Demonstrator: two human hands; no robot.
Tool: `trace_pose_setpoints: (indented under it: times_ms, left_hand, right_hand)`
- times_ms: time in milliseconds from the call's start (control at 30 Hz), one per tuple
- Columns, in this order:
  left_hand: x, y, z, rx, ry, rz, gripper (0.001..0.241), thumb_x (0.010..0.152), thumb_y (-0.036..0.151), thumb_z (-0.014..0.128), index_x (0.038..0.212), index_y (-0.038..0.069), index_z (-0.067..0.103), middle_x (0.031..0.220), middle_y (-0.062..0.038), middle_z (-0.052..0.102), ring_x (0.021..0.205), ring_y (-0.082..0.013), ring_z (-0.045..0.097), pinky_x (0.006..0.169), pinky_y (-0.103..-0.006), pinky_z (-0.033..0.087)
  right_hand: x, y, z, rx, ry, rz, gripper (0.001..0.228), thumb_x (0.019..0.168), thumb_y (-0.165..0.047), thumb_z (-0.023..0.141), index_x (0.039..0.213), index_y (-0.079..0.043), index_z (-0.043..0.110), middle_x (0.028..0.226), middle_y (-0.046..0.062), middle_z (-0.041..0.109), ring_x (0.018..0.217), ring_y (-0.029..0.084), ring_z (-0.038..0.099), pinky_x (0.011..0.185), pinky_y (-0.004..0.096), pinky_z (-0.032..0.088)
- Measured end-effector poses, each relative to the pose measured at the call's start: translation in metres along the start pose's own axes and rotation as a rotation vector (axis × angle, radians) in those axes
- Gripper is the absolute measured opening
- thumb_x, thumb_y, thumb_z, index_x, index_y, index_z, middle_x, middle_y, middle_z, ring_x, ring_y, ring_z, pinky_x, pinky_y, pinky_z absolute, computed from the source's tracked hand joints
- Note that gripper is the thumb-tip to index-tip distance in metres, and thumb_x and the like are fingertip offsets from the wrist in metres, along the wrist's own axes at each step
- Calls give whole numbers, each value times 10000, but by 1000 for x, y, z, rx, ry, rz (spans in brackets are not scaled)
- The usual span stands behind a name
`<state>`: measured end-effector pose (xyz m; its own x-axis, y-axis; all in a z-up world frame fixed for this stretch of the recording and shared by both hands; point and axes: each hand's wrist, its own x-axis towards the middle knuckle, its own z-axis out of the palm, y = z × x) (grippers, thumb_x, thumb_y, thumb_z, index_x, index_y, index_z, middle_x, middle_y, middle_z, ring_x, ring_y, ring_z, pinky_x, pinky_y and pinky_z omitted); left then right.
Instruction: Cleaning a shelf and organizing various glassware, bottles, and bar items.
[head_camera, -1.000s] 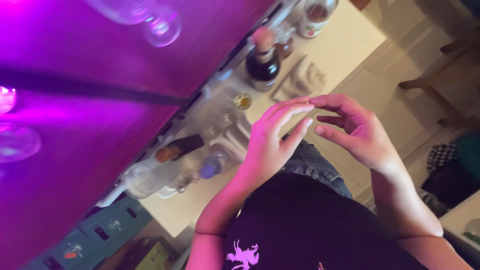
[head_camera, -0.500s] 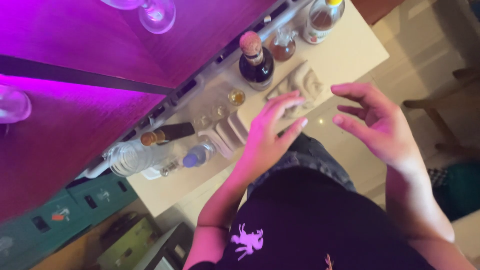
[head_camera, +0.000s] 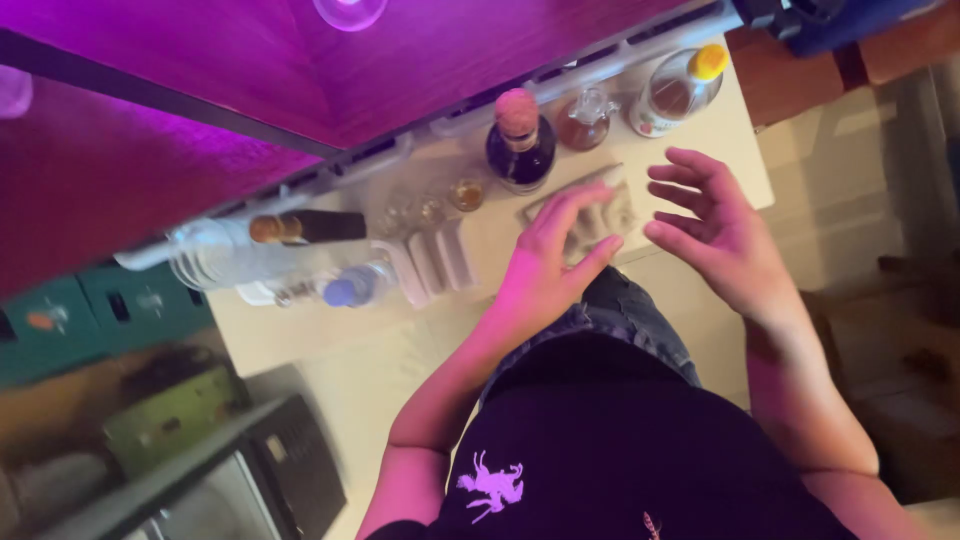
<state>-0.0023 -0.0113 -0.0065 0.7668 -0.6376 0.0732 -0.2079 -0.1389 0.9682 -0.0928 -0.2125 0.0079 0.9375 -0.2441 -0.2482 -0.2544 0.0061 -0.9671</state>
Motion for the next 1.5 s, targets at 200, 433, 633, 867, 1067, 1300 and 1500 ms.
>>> trace_pose_setpoints:
  times_ms: [200, 433, 633, 867, 1067, 1300, 1500]
  left_hand:
    - [41, -48, 68, 89, 239, -35, 707, 951, 208, 748, 1525, 20, 381, 1497, -221, 502, 1431, -373, 502, 1200, -431, 413]
    - [98, -139, 128, 221, 520, -42, 785, 991, 126, 668, 1621, 11, 213, 1602, -276, 380, 1504, -439, 405, 1244, -464, 374]
    - [121, -135, 138, 175, 614, -149, 776, 912, 80, 650, 1563, 2, 234, 1556, -296, 371, 1437, -475, 402, 1117, -467, 446]
    - [115, -129, 145, 141, 649, -252, 634, 1010, 60, 584, 1566, 51, 281, 1456, -278, 454, 1325, -481, 511, 1071, -504, 482]
    - [102, -135, 153, 160, 621, -277, 567, 988, -24, 543, 1511, 69, 345, 1470, -276, 435, 1311, -497, 516, 1018, -508, 503]
    - [88, -114, 156, 220, 655, -116, 611, 843, -126, 535, 1417, 56, 438, 1463, -210, 439, 1382, -449, 501, 1130, -470, 484]
    - [65, -60, 149, 138, 627, -95, 566, 918, -63, 602, 1454, 55, 464, 1456, -216, 467, 1381, -432, 504, 1149, -460, 460]
  right_hand:
    - [59, 32, -38, -73, -176, 28, 780, 942, -18, 675, 1606, -57, 265, 1624, 170, 372, 1434, 303, 499, 1095, 382, 517]
    - [124, 100, -45, -168, -371, 15, 870, 926, 40, 635, 1627, -67, 131, 1689, 170, 222, 1441, 334, 486, 1026, 383, 547]
    - [154, 157, -52, -716, -290, -531, 949, 927, 144, 647, 1691, -21, 109, 1667, 267, 296, 1480, 494, 437, 1095, 456, 529]
    - [148, 144, -52, -513, -343, -233, 796, 913, 73, 599, 1558, 57, 133, 1372, 341, 570, 1163, 470, 667, 862, 467, 576]
    - [145, 139, -56, -621, -359, -439, 527, 934, 79, 594, 1371, 74, 301, 1276, 390, 610, 1076, 561, 626, 816, 563, 536]
    - [142, 140, -64, -794, -334, -365, 261, 993, 3, 595, 1211, 71, 467, 875, 348, 644, 788, 548, 646, 634, 586, 501]
    - [108, 80, -68, -851, -270, -416, 232, 986, -33, 646, 1176, 42, 536, 915, 337, 654, 811, 528, 651, 646, 576, 509]
